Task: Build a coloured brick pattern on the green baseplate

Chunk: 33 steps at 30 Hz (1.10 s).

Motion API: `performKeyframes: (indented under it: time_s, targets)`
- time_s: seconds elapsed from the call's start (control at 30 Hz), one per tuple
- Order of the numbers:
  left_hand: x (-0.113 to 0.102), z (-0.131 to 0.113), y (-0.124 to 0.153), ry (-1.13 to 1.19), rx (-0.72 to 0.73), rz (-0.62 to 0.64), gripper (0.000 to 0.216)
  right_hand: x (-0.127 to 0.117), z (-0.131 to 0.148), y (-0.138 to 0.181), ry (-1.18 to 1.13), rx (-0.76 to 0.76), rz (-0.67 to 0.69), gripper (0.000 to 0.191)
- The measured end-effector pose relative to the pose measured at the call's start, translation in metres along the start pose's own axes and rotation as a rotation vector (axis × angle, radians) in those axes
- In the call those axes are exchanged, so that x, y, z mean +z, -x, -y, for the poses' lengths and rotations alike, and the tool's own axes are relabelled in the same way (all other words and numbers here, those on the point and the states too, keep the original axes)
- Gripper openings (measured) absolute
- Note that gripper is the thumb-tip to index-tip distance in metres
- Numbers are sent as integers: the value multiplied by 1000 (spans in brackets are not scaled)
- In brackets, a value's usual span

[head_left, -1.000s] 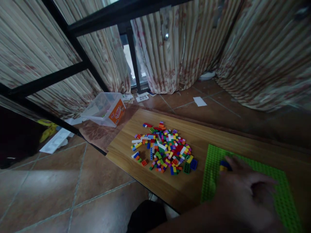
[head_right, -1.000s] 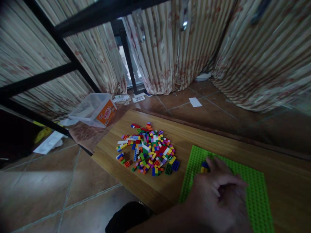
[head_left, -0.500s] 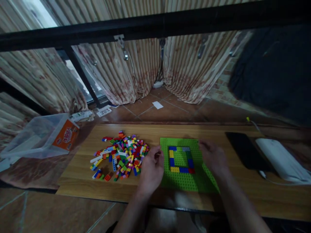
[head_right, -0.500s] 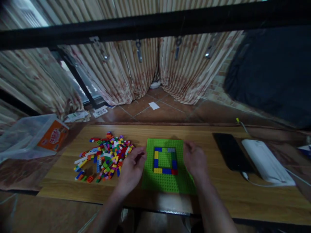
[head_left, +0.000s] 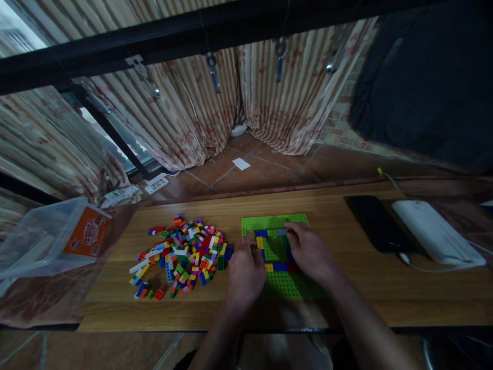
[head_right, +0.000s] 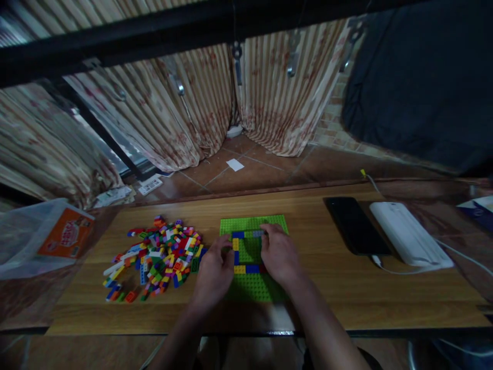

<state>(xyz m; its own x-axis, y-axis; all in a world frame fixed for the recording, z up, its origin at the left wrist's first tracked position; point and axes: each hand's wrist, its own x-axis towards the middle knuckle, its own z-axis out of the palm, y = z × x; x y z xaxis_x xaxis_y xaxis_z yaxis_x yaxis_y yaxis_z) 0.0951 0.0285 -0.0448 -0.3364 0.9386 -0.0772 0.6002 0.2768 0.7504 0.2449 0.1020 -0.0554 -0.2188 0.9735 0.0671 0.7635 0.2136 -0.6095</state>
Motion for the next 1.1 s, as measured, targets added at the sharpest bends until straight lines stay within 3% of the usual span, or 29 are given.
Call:
performKeyframes:
  time_s: [0.17, 0.27, 0.37, 0.47, 0.6, 0.7, 0.93, 1.1]
  targets:
    - [-2, 3, 0, 81, 6, 1, 34, -2, -2, 0, -74, 16, -35, 33]
    - [-12, 11, -7, 217, 40, -23, 33, -10, -9, -3, -203, 95, -152, 33]
    - [-31, 25, -17, 313, 93, -114, 26, -18, -16, -6, -367, 162, -310, 32]
    - [-59, 40, -26, 396, 22, -228, 25, -21, -21, -6, -490, 190, -369, 32]
    - [-96, 54, -28, 462, -69, -401, 32, -15, -11, 1, -492, 140, -307, 30]
    - [-110, 56, -24, 487, -84, -522, 33, -7, 10, 12, -439, 44, -255, 28]
    - [-111, 55, -22, 591, -87, -609, 32, 35, 56, 40, -316, -392, 9, 22]
    - [-111, 57, -24, 654, -71, -585, 35, 60, 67, 42, -151, -501, 76, 31]
